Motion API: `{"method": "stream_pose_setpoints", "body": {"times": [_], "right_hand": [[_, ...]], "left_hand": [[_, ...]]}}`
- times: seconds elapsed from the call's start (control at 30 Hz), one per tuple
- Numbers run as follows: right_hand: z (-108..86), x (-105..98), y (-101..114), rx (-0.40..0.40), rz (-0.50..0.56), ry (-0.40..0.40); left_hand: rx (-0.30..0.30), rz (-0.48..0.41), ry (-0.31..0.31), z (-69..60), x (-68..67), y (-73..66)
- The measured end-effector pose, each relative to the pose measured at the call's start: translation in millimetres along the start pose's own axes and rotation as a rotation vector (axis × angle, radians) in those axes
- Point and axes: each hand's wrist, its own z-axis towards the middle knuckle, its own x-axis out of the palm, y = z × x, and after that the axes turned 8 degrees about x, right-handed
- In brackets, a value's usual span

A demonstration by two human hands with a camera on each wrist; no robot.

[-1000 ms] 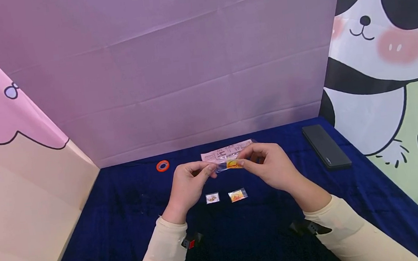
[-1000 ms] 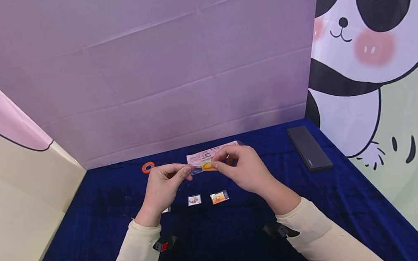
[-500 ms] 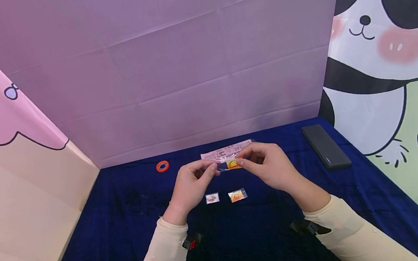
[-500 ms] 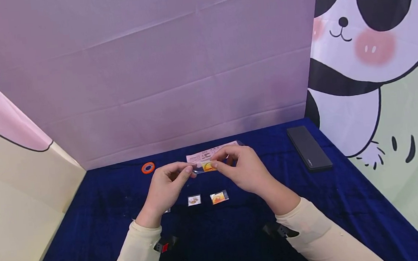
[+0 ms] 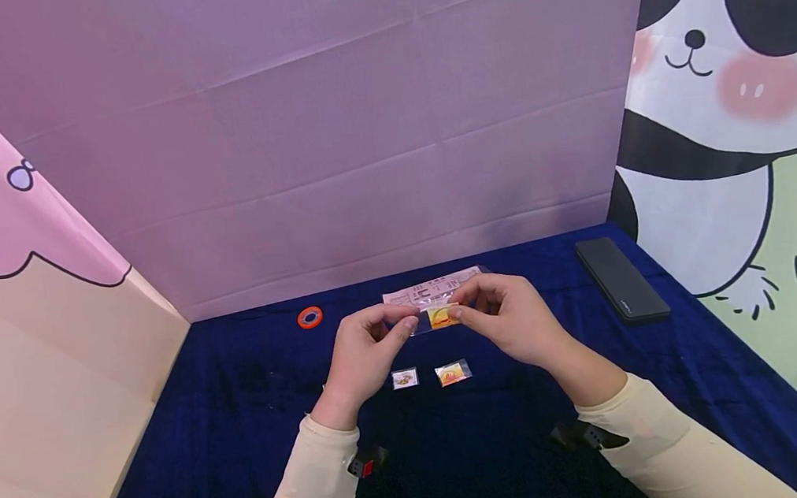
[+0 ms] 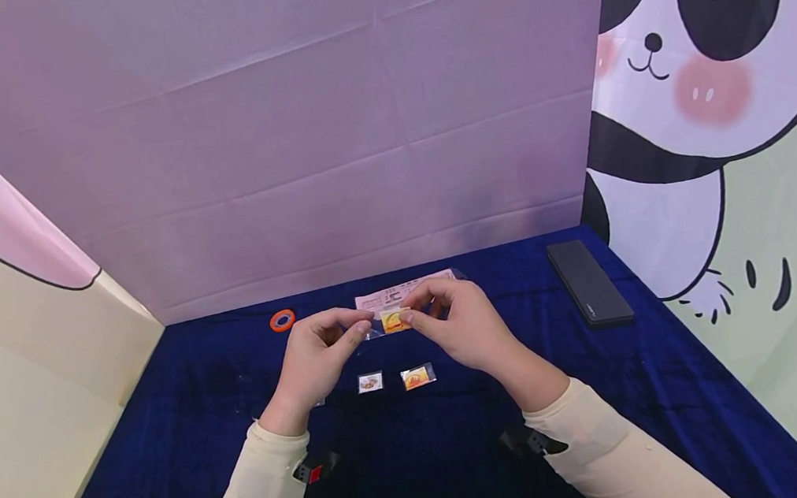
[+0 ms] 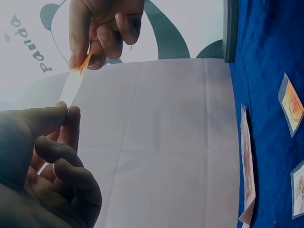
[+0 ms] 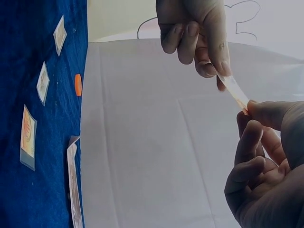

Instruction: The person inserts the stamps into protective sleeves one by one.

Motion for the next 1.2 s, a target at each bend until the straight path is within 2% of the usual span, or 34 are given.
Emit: {"method": "stream_pose_setpoints", "body": {"times": [0.23,0.47,0.6,0.93,1.2], "right_hand": [[-1.2,0.0,0.9,-0.008,-0.006,0.004],[0.1,-8.7,0.5,-0.017,-0.015,0.021],[1.2,-10.8,-1.0,-0.007,-0.024,0.046],[0.6,-9.0,0.1,-0.017,-0.036,0.070],[0.2,-7.6,-0.7,-0.011,-0.040,0.102]], "left_hand": [[-0.011,-0.004,-0.039,0.2,-0.8,-1.8],[-0.012,-0.007,-0.061,-0.2,-1.6,-1.3],[-0.023,-0.007,-0.066,-0.6,-1.3,-1.0],[0.003,-0.044,-0.052,0.2,-0.2,1.2],[0.010,-0.041,-0.048,0.0,1.0,0.5]]}}
